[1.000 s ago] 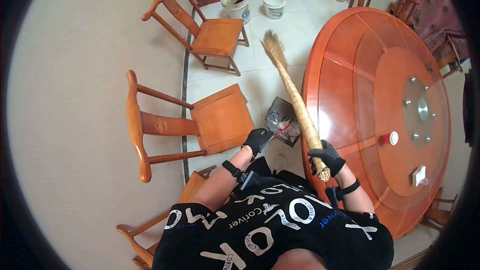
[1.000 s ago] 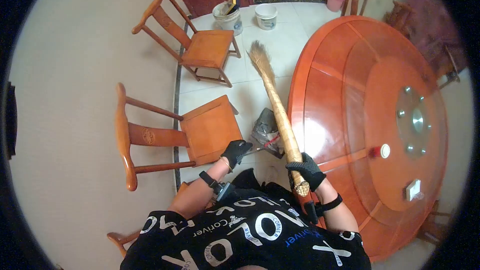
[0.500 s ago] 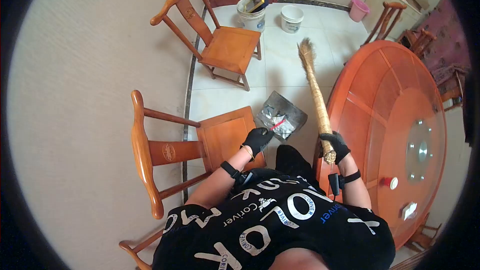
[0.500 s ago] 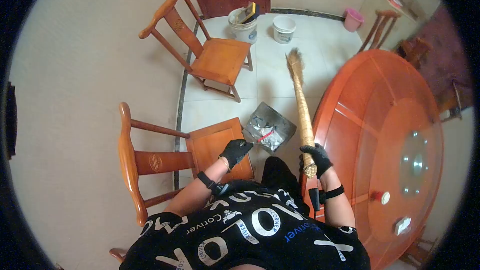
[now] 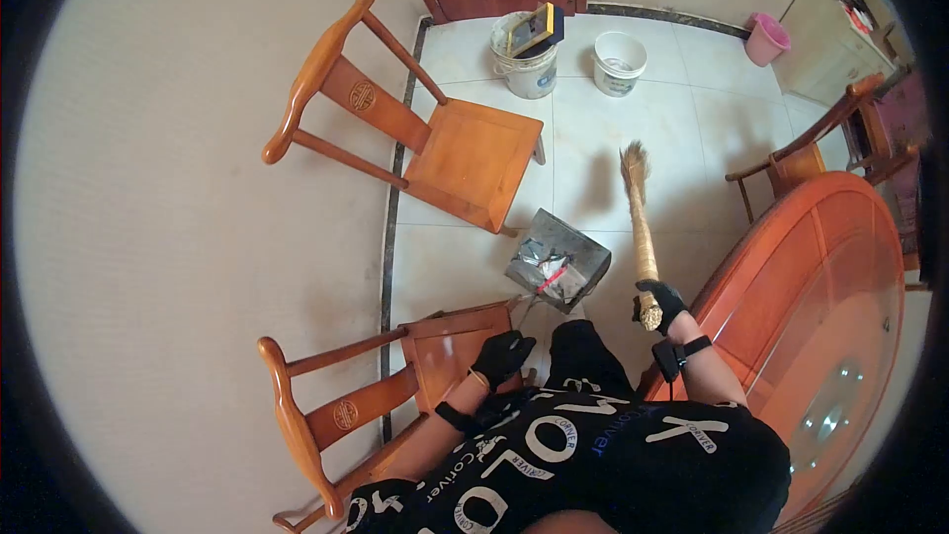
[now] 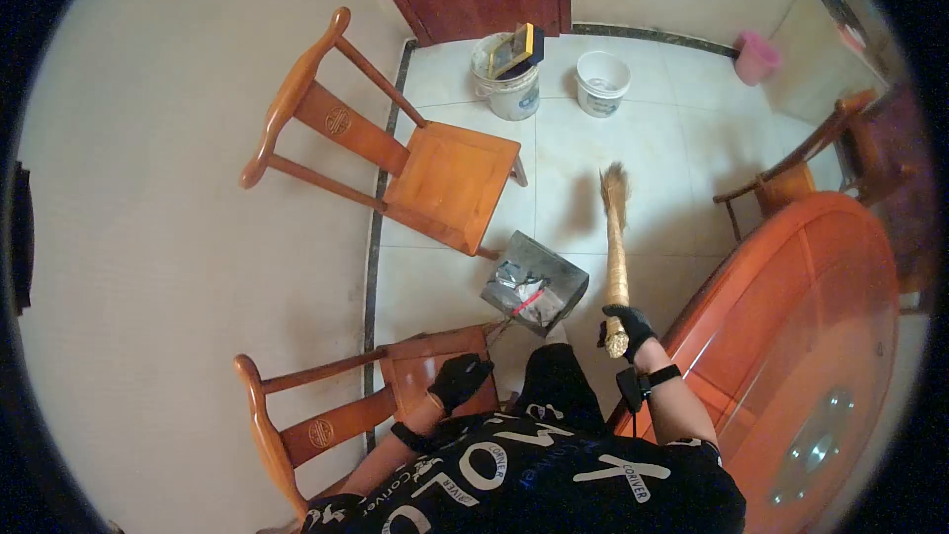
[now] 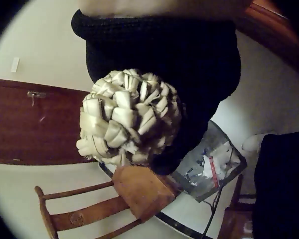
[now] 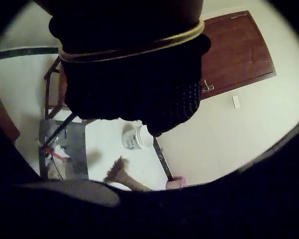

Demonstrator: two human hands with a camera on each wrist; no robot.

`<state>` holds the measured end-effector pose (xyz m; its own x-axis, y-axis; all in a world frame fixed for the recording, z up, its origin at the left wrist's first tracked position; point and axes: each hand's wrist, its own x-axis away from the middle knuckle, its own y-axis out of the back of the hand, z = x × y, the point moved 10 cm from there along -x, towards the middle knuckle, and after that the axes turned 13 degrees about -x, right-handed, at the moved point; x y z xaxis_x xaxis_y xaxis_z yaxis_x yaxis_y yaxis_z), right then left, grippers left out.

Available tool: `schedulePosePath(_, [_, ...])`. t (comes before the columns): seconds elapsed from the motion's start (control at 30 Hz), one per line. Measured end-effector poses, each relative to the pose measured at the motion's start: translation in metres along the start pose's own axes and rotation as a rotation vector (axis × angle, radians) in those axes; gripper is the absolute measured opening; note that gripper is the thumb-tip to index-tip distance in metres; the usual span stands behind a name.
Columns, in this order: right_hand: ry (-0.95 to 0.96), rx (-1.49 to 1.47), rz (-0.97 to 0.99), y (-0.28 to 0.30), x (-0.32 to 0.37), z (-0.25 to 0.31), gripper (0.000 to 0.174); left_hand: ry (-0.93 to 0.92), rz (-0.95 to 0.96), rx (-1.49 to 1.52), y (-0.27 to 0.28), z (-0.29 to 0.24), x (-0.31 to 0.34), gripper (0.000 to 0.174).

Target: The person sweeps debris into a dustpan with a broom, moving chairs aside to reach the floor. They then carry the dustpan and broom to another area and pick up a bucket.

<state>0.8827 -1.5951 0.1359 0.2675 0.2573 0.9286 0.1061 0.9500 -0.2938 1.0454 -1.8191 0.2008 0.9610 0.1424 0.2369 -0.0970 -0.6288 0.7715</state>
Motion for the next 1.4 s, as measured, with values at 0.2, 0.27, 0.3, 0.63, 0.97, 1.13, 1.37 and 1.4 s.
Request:
schedulePosePath(0.2, [-0.05,-0.044,-0.009,-0.019,-0.037,0.056,0.02,-0.139,-0.006,-0.099,0.041,0.003,-0.081,0.027])
schedulePosePath(0.27, [0.001,-0.051,0.037,-0.029,-0.038,0.075,0.018,0.148,0.102,0.077,0.035,0.033,-0.1,0.026])
schedulePosePath(0.3, [0.004,-0.049,0.03,-0.028,-0.042,0.082,0.018,0.144,0.104,0.084,0.039,0.033,-0.11,0.026])
schedulePosePath(0.63, [-0.014,-0.227,0.052,-0.02,-0.062,0.158,0.02,0.136,-0.075,0.359,0.157,0.003,-0.219,0.021])
schedulePosePath(0.97, [0.087,-0.209,-0.021,-0.013,-0.121,0.314,0.014,0.351,-0.363,0.919,0.272,0.023,-0.39,0.003])
schedulePosePath(1.13, [-0.008,-0.238,0.024,0.025,-0.146,0.365,0.013,0.452,-0.587,0.736,0.34,0.036,-0.441,0.015])
schedulePosePath(1.37, [-0.019,-0.243,-0.119,0.002,-0.134,0.41,0.015,0.409,-0.594,0.878,0.374,0.086,-0.541,0.023])
schedulePosePath(1.4, [0.009,-0.151,-0.17,0.006,-0.131,0.418,0.015,0.471,-0.613,0.887,0.37,0.093,-0.551,0.023])
